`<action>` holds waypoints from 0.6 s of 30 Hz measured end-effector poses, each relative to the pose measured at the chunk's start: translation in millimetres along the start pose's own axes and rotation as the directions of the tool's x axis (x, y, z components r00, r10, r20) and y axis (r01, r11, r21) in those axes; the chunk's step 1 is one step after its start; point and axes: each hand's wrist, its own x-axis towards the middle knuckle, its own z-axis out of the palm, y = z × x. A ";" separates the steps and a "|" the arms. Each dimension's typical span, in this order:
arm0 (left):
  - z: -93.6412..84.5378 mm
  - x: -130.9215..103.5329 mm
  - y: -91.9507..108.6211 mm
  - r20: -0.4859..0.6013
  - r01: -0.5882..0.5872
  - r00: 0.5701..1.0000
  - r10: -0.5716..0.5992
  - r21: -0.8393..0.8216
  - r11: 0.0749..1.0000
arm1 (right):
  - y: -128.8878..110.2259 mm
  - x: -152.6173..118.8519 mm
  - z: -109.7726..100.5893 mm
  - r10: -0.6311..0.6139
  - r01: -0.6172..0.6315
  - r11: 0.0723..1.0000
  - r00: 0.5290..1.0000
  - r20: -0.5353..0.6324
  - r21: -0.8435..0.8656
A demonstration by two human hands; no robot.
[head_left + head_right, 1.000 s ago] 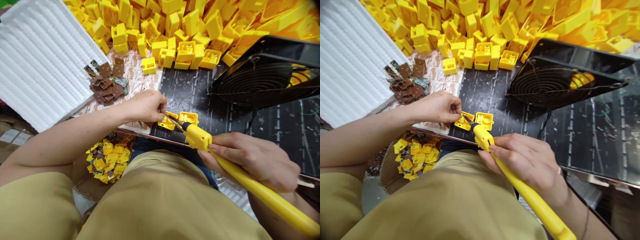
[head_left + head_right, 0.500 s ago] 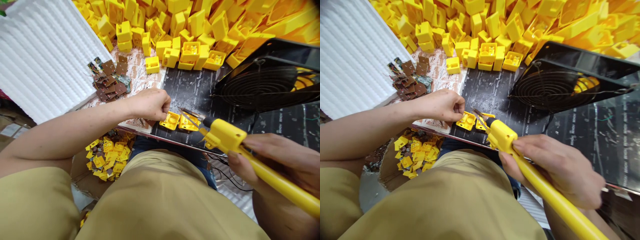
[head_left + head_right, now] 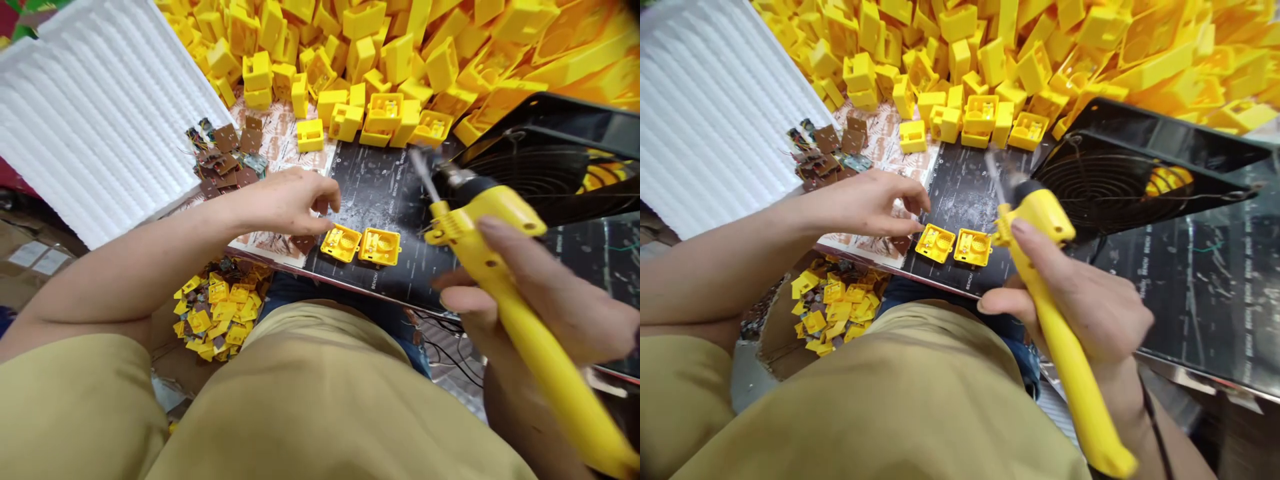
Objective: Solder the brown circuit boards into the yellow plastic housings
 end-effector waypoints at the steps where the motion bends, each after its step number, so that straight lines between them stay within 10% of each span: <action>1: 6.3 -4.8 -4.3 -0.052 -0.053 0.997 0.052 -0.014 0.998 | 2.8 0.4 2.0 -0.066 0.066 0.998 0.998 -0.001 0.002; 8: 87.5 -21.4 -21.0 -0.337 -0.498 0.832 0.440 -0.107 0.861 | 27.9 2.1 31.5 -0.248 0.245 0.969 0.957 0.152 0.039; 11: 58.7 -59.3 -33.1 -0.270 -0.462 0.880 0.391 -0.296 0.836 | 30.9 6.4 49.1 -0.279 0.263 0.958 0.945 0.171 0.111; 15: -11.8 -111.5 -60.8 0.258 -0.135 0.938 0.230 -0.338 0.931 | 21.8 6.6 61.3 -0.268 0.247 0.957 0.953 0.139 0.150; 18: -38.9 -86.5 -83.6 -0.167 0.017 0.985 -0.052 -0.202 0.979 | 13.4 5.3 68.9 -0.255 0.237 0.960 0.960 0.116 0.151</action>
